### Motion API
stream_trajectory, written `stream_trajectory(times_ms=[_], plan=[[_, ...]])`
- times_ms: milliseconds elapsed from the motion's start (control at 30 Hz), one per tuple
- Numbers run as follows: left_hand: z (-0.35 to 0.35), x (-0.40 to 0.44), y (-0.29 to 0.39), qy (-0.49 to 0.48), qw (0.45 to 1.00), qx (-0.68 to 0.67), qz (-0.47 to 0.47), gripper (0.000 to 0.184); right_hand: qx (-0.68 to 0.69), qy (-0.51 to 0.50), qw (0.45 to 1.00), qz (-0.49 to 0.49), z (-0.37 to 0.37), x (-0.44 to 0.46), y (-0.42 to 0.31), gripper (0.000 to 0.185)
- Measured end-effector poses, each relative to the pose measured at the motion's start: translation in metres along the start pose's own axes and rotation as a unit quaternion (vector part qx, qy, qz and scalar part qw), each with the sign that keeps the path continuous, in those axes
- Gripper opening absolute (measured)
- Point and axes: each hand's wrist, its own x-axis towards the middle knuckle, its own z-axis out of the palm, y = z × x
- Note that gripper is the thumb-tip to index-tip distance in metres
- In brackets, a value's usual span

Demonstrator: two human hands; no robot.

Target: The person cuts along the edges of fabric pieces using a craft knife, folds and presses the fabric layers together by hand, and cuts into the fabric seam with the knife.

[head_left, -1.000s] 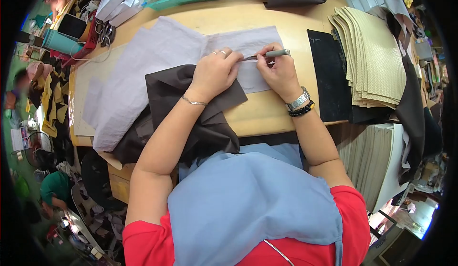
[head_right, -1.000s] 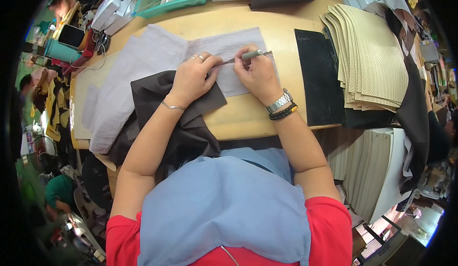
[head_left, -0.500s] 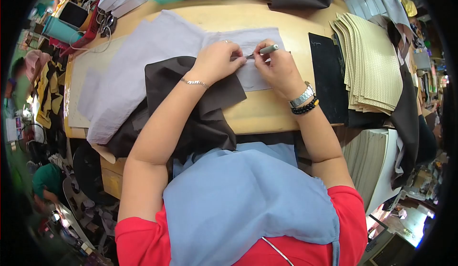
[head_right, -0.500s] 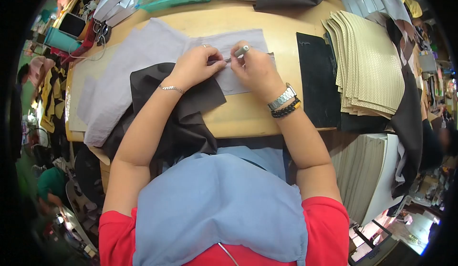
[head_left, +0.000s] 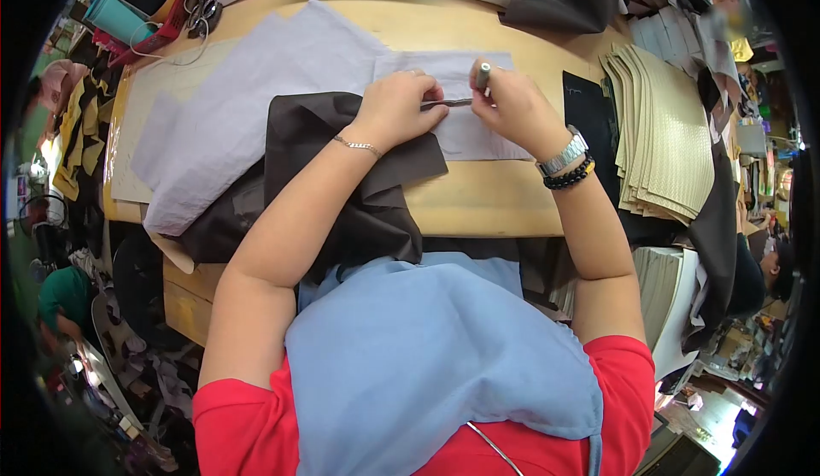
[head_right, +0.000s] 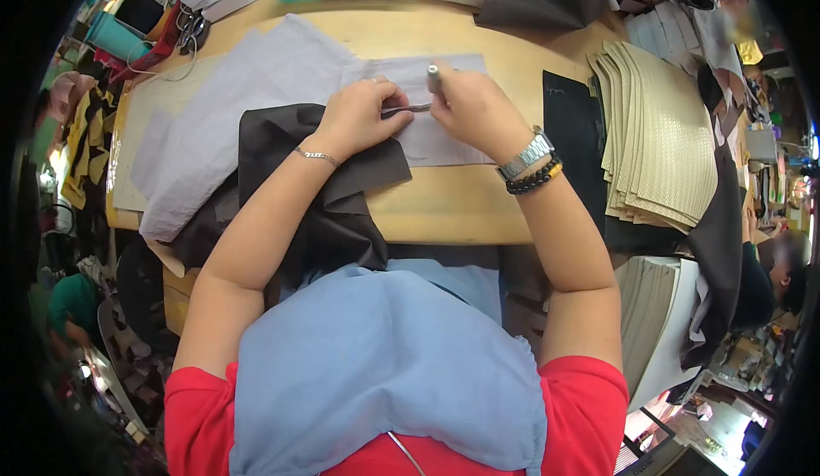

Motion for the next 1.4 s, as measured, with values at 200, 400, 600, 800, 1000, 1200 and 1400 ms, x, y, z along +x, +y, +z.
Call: stream_trajectory(times_ms=[200,400,600,800,1000,1200,1400], plan=[[0.001,0.001,0.000,0.003,1.000,-0.007,-0.007,0.020,0.007,0.000,0.998,0.070,-0.025,-0.017,0.014,0.009],[0.004,0.002,-0.003,0.005,1.000,-0.018,-0.010,0.020,0.054,0.017,0.991,0.117,-0.034,-0.029,0.020,0.009],[0.004,0.001,-0.005,0.017,1.000,-0.014,0.007,0.020,0.043,0.024,0.990,0.133,-0.039,-0.031,0.020,0.010],[0.002,0.000,-0.003,0.003,1.000,-0.010,-0.008,0.018,0.022,0.035,0.991,0.129,-0.039,-0.037,0.029,0.011],[0.002,0.000,-0.002,0.011,1.000,-0.005,0.003,0.020,0.017,0.036,0.991,0.130,-0.045,-0.034,0.023,0.010],[0.004,-0.001,-0.004,0.013,1.000,-0.026,0.011,0.019,-0.016,0.029,0.990,0.139,-0.045,-0.034,0.024,0.012],[0.006,-0.002,-0.007,0.026,0.999,-0.030,0.020,0.022,-0.079,0.091,0.980,0.155,-0.053,-0.040,0.042,0.011]])
